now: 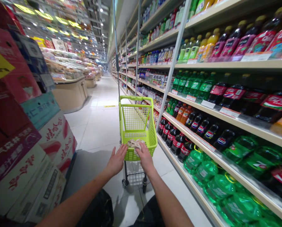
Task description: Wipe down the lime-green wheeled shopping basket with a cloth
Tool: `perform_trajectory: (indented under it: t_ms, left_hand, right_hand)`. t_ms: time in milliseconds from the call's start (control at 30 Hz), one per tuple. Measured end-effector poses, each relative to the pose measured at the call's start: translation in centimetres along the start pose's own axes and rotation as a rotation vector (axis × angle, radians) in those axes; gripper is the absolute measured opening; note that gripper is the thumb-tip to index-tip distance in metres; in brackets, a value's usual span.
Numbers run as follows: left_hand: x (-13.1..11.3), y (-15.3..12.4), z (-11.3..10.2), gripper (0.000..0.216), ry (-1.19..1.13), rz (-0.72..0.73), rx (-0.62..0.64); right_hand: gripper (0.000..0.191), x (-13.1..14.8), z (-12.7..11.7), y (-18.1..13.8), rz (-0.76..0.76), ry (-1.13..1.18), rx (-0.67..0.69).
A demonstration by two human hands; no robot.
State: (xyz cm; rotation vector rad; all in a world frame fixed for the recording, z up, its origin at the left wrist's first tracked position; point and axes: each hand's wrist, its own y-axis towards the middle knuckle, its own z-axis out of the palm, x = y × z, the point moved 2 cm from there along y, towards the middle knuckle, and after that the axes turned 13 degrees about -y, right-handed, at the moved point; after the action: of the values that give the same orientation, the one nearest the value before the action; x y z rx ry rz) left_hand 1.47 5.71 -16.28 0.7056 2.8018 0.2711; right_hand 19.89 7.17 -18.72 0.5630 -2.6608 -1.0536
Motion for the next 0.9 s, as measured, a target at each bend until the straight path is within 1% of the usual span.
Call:
perform_trajectory:
  t_ms: [67,133,200,300,367,433,500,567,633,733,767,833,900]
  left_hand:
    - [0.0,0.0,0.0,0.07,-0.003,0.002,0.005]
    - [-0.2,0.0,0.0,0.071,-0.004,-0.014,0.012]
    - [-0.4,0.1,0.1,0.071,-0.005,-0.042,0.019]
    - [-0.5,0.1,0.2,0.07,-0.009,-0.056,0.029]
    - [-0.3,-0.1,0.1,0.07,-0.009,-0.04,0.032]
    - [-0.1,-0.3,0.1,0.071,-0.008,-0.028,0.032]
    - [-0.1,-0.4,0.1,0.072,-0.017,-0.034,0.032]
    - [-0.5,-0.2,0.0,0.071,-0.058,-0.065,0.029]
    - [-1.1,0.3,-0.4,0.068,-0.137,-0.11,-0.006]
    - [-2.3,1.7,-1.4,0.058,-0.305,-0.174,-0.126]
    - [-2.7,2.3,-1.7,0.054,-0.363,-0.174,-0.146]
    - [-3.6,3.2,-1.9,0.046,-0.442,-0.125,-0.127]
    - [-4.5,4.0,-1.6,0.039,-0.446,-0.06,-0.093]
  right_hand:
    - [0.03,-2.7,-1.2,-0.3,0.112,-0.028,-0.028]
    - [0.032,-4.2,-1.9,-0.6,0.214,-0.042,-0.062]
    - [0.035,-3.4,-1.5,-0.7,0.229,-0.023,-0.065]
    - [0.036,-0.2,-0.2,-0.3,0.109,0.047,-0.011]
    - [0.034,0.6,0.0,0.0,0.06,0.076,0.022]
    - [0.033,-0.5,-0.5,0.0,0.105,0.063,0.025]
    - [0.036,-2.3,-1.1,-0.1,0.204,0.033,0.013]
    - [0.042,-3.0,-1.4,-0.1,0.288,0.024,0.003]
    - [0.051,-1.7,-0.8,0.2,0.284,0.07,0.021]
    - [0.071,2.2,0.5,1.0,0.143,0.192,0.078]
    - [0.075,3.2,0.8,1.3,0.104,0.214,0.087]
    - [0.079,4.0,0.7,1.4,0.088,0.192,0.11]
    - [0.079,3.5,0.0,1.1,0.132,0.099,0.177]
